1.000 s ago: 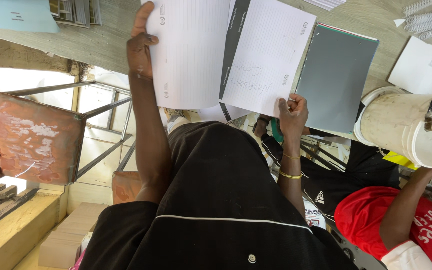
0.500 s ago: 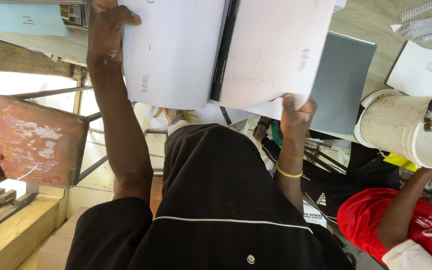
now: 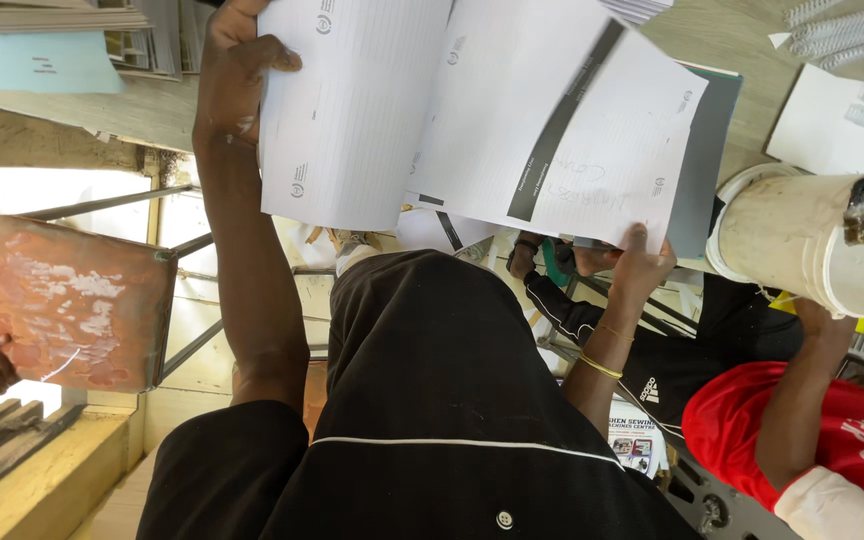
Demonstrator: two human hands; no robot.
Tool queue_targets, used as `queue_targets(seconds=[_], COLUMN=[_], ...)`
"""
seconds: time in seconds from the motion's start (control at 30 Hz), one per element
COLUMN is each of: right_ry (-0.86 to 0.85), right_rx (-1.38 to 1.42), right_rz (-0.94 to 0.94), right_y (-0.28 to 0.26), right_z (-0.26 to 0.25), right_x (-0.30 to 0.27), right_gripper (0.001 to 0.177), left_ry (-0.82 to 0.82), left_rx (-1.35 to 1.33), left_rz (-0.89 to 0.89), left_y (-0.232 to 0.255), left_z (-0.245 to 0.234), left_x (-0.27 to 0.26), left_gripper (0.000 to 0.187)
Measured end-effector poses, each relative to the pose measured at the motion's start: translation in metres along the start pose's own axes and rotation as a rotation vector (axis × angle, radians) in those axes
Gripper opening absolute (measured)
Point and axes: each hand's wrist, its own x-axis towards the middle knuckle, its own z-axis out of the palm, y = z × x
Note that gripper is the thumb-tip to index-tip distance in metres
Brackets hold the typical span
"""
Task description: The person aligns a stack of loose papers with a book cover and repeatedly presses the spine area to secure the binding. They flip through the pages to check the alignment and then place the finished notebook onto a stack.
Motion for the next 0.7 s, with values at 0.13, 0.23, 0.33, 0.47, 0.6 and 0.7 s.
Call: queue_targets(seconds=[0.13,0.23,0.33,0.47,0.6,0.7], right_ry=[0.016,0.010,-0.009,-0.028,0.025,-0.077], right_rx=[0.026,0.022,0.014,0.019,0.071,0.019], right_rz=[-0.020,-0.028,-0.046,-0.094,-0.061,-0.326], right_y=[0.019,0.021,0.022,0.023,0.024,-0.012], right_z=[-0.005,-0.008,-0.007,-0.007,-0.006,-0.010], right_x=[0.011,0.014,0.016,0.019,0.025,0.007], right_gripper=[0.043,0.044,0.046,0.041,0.040,0.035], left_ry=[-0.101,-0.063,-0.052,-0.088,-0.079,-0.121], left_rx=[-0.029,-0.111,-0.090,-0.081,-0.054,-0.052], left_rz=[0.056,0.039,0.025,0.066,0.075,0.111], left_y=[-0.003,-0.004,-0.005,-0.007,-0.006,-0.011], left_z=[0.004,0.007,0.004,0.005,0.005,-0.001], left_x=[0.000,0.000,-0.001,0.000,-0.001,0.000], left_gripper=[0.056,0.056,0.055,0.058,0.055,0.057])
